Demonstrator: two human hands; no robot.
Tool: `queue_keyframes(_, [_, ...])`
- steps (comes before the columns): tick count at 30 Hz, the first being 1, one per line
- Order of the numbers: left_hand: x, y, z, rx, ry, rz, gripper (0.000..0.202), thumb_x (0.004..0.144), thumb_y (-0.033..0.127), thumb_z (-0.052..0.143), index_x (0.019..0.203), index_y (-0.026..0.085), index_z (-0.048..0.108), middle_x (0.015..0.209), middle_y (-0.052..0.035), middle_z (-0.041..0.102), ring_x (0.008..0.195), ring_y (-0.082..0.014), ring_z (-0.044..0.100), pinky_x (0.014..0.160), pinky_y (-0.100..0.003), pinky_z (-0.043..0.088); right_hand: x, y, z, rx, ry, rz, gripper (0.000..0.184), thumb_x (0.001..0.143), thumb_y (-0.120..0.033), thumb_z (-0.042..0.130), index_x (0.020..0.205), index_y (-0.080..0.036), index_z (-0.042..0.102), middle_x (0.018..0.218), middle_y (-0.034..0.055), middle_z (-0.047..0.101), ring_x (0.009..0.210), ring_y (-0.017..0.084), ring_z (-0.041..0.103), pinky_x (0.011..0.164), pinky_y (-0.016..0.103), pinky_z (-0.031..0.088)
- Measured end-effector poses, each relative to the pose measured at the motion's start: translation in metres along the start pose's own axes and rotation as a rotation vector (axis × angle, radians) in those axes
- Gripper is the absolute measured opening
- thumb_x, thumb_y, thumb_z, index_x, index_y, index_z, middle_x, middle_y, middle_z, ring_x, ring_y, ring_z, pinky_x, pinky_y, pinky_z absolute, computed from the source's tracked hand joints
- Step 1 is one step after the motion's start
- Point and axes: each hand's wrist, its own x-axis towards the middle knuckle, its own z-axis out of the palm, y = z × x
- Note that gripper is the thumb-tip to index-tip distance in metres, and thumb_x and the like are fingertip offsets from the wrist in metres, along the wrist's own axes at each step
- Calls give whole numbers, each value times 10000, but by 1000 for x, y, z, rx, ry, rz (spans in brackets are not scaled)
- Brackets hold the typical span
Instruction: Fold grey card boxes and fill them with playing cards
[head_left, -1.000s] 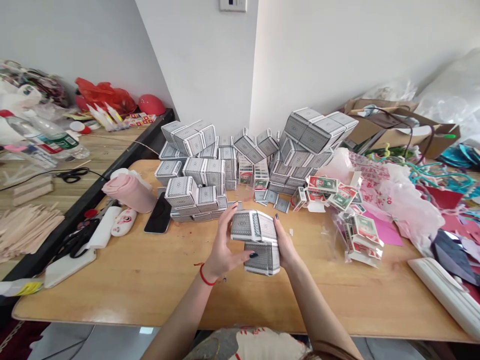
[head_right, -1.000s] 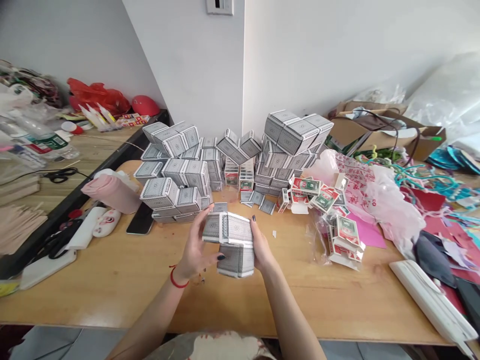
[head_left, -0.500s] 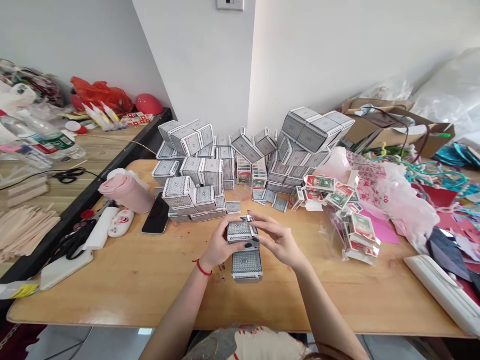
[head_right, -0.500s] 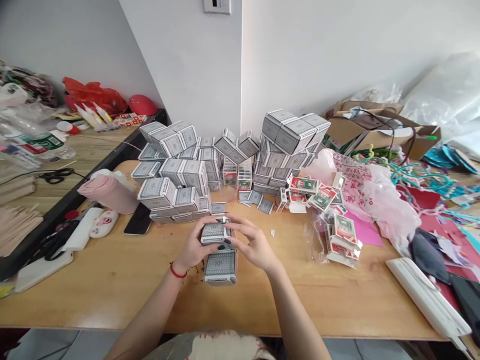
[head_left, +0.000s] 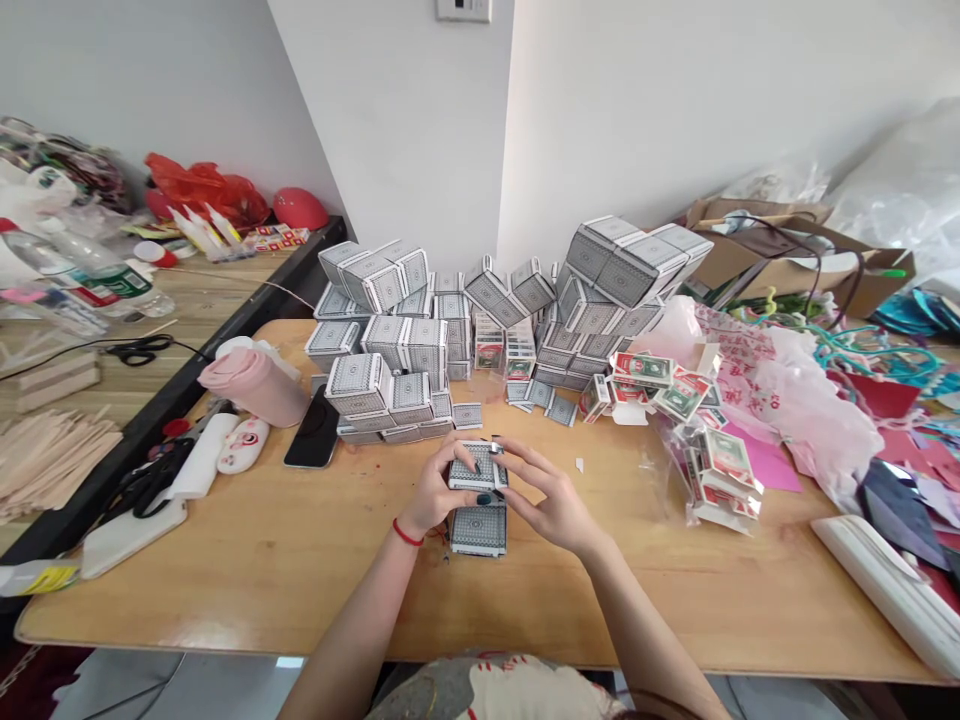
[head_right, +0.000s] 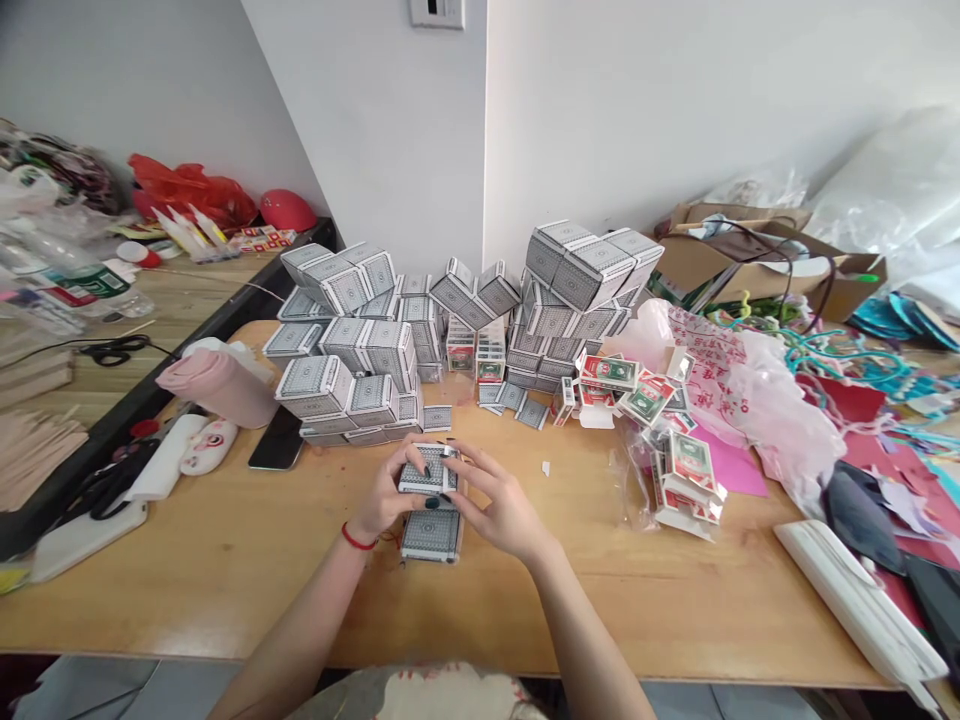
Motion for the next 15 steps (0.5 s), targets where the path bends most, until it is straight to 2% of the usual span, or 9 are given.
queue_keyframes(15, [-3, -6, -1, -28, 2, 41, 316, 530, 294, 764, 661, 156, 512, 1023, -69, 494, 968, -232, 479, 817, -339, 382, -8, 2, 10, 10, 87, 9, 426, 812, -262, 521, 1233, -277, 462, 1246, 101, 453, 1172, 236, 430, 981, 430, 375])
